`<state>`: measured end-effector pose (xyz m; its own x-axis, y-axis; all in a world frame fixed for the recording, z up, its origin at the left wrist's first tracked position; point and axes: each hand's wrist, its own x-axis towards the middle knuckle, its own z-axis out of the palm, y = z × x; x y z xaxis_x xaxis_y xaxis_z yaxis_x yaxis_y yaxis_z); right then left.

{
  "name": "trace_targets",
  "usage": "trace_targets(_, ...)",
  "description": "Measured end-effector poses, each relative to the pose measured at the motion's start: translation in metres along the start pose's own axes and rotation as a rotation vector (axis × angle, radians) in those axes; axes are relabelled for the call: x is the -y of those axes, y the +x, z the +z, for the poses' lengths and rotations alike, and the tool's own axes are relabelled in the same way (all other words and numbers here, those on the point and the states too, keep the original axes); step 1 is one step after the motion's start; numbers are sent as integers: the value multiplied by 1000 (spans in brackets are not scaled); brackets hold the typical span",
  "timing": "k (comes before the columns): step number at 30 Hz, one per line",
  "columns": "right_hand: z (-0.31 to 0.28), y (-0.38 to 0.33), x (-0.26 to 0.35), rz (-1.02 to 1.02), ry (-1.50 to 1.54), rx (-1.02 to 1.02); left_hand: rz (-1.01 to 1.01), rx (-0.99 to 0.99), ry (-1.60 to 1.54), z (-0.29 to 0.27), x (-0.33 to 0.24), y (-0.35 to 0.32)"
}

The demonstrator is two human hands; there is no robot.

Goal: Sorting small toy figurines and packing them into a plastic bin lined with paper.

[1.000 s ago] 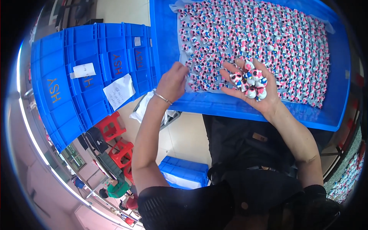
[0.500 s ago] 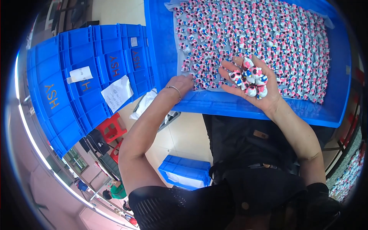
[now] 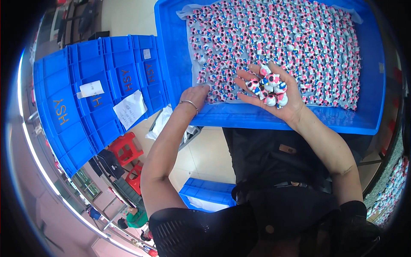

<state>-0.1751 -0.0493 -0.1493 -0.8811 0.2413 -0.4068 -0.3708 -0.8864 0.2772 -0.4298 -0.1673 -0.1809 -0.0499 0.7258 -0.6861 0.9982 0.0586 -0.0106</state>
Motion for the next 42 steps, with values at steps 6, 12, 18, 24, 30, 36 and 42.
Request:
trace_targets(6, -1, -1, 1, -15, -7, -2, -73, -40, -55, 1, -1, 8)
trace_targets(12, -1, -1, 0, -17, -12, -1, -90, -81, -86, 4, 1, 8)
trace_targets(18, -3, -1, 4, -17, -13, -8, 23, -554, -698, -73, -56, -21)
trace_targets(24, 4, -3, -4, 0, -105, -91, 535, -639, -456, -98, -99, -28)
trace_targets(30, 1, -2, 0, -15, 1, 28, 208, -606, -1012, -105, -67, -33)
trace_targets(36, 7, 1, -2, 8, 35, 93, -35, -485, -344, -27, 1, -21)
trace_targets(42, 2, 0, 1, 4, 24, 119, 22, -286, 97, -3, 2, 0)
